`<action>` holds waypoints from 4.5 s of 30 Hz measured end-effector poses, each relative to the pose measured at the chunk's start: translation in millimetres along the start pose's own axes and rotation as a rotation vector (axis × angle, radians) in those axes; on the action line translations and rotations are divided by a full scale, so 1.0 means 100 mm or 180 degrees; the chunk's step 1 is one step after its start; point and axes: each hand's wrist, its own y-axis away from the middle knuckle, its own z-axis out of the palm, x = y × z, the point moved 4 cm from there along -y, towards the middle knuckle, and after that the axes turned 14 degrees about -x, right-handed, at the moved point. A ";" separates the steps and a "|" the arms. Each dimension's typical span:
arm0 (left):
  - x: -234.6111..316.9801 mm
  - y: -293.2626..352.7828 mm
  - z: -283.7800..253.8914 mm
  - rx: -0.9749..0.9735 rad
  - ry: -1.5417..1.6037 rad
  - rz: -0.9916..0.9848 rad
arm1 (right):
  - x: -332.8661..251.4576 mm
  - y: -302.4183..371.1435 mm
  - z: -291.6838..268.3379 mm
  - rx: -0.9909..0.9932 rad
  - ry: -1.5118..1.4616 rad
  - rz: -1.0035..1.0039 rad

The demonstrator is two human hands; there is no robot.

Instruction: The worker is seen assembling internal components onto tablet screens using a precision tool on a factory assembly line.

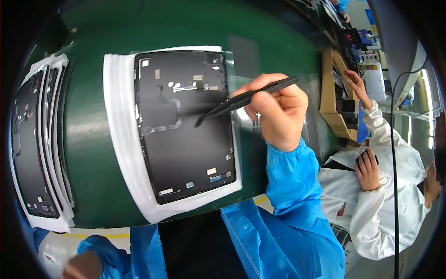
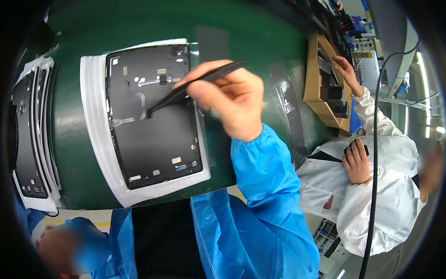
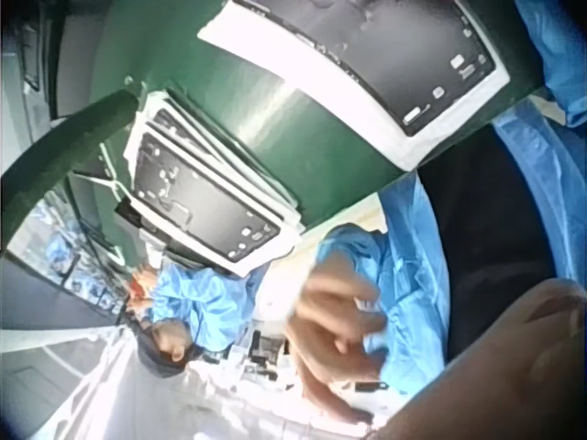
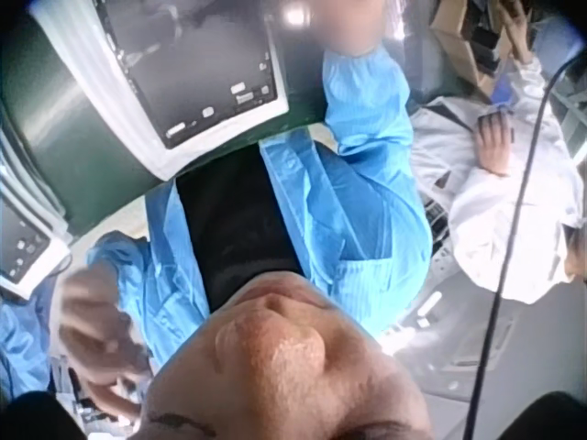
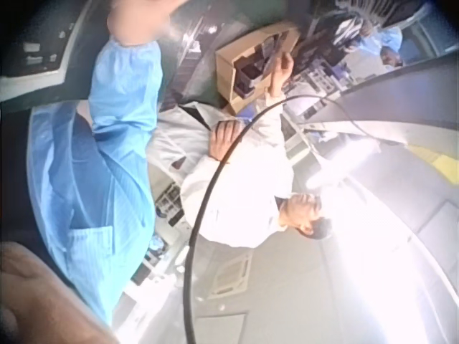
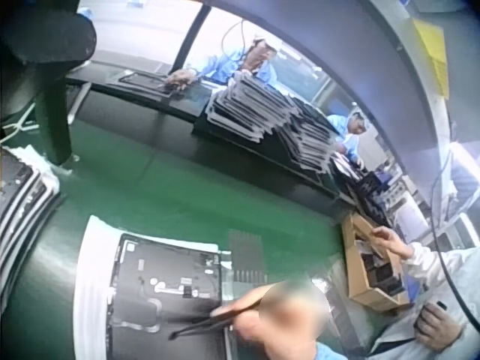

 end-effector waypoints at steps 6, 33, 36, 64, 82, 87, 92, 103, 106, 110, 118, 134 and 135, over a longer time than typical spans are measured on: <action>-0.99 0.20 -0.21 -0.0387 -0.2723 -0.2232 | 0.22 -0.05 0.51 -0.0299 -0.0320 0.0668; -1.17 0.34 -0.16 -0.1195 -0.3525 -0.2759 | 0.36 -0.01 0.66 0.0173 -0.0370 0.0949; -1.18 0.32 -0.15 -0.1194 -0.3514 -0.2768 | 0.35 -0.01 0.66 0.0241 -0.0396 0.0933; -1.16 0.27 -0.14 -0.1400 -0.3689 -0.2886 | 0.33 -0.03 0.67 0.0241 -0.0061 0.1020; -1.17 0.23 -0.15 -0.1325 -0.3521 -0.3000 | 0.33 -0.04 0.65 0.0262 -0.0082 0.1032; -1.17 0.25 -0.14 -0.1427 -0.3709 -0.2960 | 0.34 -0.04 0.65 0.0244 0.0026 0.1018; -1.15 0.26 -0.18 -0.1608 -0.4086 -0.2825 | 0.36 -0.06 0.67 0.0391 -0.0119 0.1038; -1.15 0.16 -0.34 -0.1632 -0.4046 -0.2778 | 0.38 -0.06 0.65 0.0369 -0.0588 0.0922; -1.16 0.16 -0.36 -0.1609 -0.4019 -0.2707 | 0.44 -0.03 0.66 0.0210 -0.0447 0.0750; -1.19 0.17 -0.38 -0.1377 -0.3965 -0.2651 | 0.48 -0.02 0.71 -0.0125 0.0064 0.0585; -1.17 0.20 -0.36 -0.1507 -0.3991 -0.2436 | 0.51 -0.05 0.75 0.0030 -0.0023 0.0459; -1.21 0.17 -0.27 -0.1954 -0.4033 -0.2275 | 0.45 -0.07 0.67 0.0383 -0.0355 0.0548; -1.20 0.16 -0.26 -0.1946 -0.4037 -0.2273 | 0.43 -0.07 0.67 0.0376 -0.0401 0.0612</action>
